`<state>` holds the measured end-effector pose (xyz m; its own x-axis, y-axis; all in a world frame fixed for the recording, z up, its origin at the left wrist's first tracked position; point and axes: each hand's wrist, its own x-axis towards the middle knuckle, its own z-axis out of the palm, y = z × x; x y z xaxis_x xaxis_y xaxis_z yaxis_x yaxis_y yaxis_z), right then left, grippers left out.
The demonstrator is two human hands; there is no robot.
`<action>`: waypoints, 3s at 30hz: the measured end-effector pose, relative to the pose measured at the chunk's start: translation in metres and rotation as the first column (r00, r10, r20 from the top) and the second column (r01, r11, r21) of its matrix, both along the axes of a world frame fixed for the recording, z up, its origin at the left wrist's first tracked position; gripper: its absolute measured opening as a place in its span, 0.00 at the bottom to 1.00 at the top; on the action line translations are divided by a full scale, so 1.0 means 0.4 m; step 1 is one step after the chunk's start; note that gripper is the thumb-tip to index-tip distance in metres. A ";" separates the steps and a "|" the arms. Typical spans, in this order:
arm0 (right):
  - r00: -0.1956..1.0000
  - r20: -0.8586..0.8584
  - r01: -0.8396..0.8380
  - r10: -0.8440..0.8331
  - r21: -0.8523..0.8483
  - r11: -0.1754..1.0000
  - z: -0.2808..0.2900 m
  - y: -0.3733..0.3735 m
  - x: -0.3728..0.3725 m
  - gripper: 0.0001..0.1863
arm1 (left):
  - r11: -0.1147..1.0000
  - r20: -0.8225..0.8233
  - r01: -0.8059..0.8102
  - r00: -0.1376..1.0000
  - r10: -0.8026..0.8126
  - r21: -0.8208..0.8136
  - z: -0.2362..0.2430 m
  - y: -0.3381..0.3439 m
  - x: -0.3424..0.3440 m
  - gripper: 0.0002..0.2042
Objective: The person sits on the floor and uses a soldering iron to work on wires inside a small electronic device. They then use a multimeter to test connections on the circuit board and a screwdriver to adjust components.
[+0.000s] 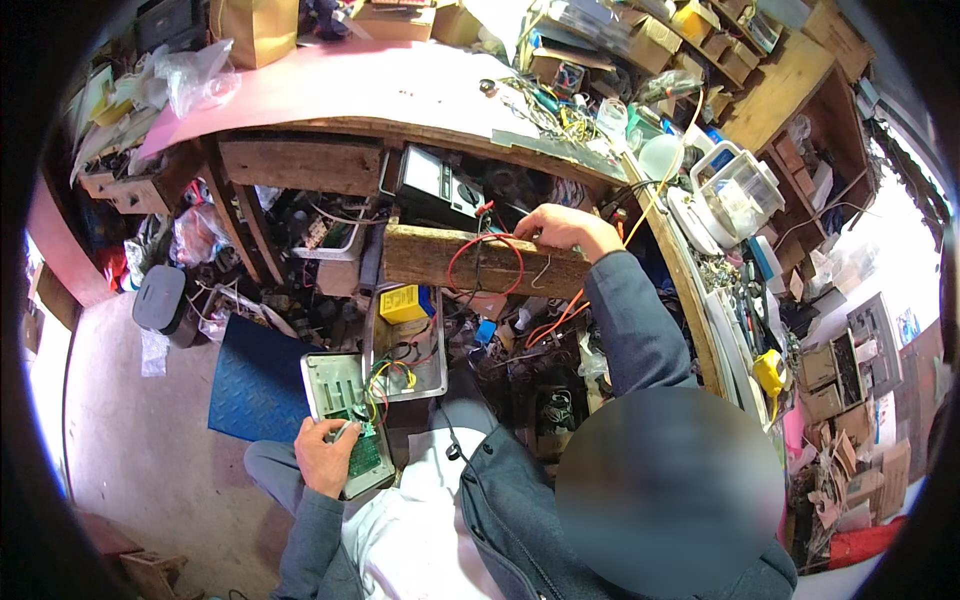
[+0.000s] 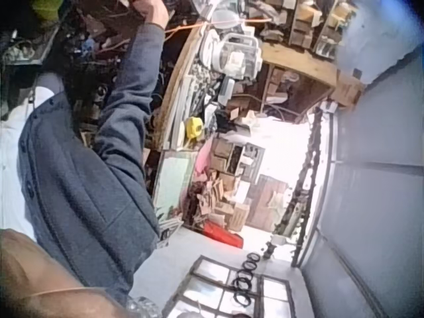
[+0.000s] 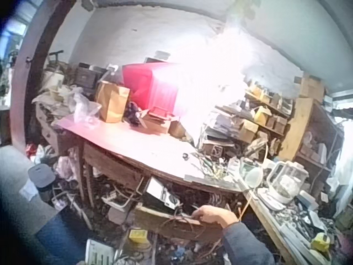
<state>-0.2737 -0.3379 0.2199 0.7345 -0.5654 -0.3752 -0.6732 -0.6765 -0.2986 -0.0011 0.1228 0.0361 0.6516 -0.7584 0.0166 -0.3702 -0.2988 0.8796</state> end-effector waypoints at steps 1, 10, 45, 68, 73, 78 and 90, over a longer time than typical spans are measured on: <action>0.998 -0.058 -0.018 0.018 -0.008 1.000 0.007 -0.012 0.013 0.25 | 1.000 0.002 -0.002 1.000 0.002 0.004 -0.001 -0.002 0.001 0.13; 0.998 0.012 0.055 -0.055 -0.393 0.918 -0.099 -0.037 0.124 0.18 | 0.999 0.009 -0.034 0.999 0.034 0.010 0.019 0.004 -0.008 0.13; 0.152 0.988 0.474 0.012 -0.084 0.876 0.282 0.332 0.068 0.07 | 0.999 0.004 -0.015 1.000 0.015 0.030 0.013 0.001 -0.012 0.12; -0.181 0.952 0.260 -0.247 0.289 0.921 0.101 0.559 0.029 0.06 | 1.000 -0.029 0.006 1.000 -0.005 0.026 -0.004 0.000 -0.010 0.12; 0.195 0.956 0.321 -0.222 0.151 0.935 0.149 0.405 0.101 0.05 | 0.998 -0.033 -0.009 0.999 0.011 0.055 0.014 0.005 -0.017 0.13; 0.734 0.674 0.335 -0.078 -0.260 0.906 0.073 0.161 0.161 0.11 | 0.997 -0.016 -0.025 1.000 0.027 0.067 0.012 -0.002 -0.024 0.14; 0.976 0.219 0.033 -0.001 -0.143 0.989 0.021 -0.019 0.321 0.69 | 0.997 0.065 -0.019 0.998 0.014 0.072 0.011 0.005 -0.029 0.13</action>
<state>-0.1452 -0.3455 0.2284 0.7793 -0.6151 -0.1202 -0.6145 -0.7123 -0.3391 -0.0126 0.1249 0.0407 0.6636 -0.7481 0.0047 -0.4201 -0.3675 0.8297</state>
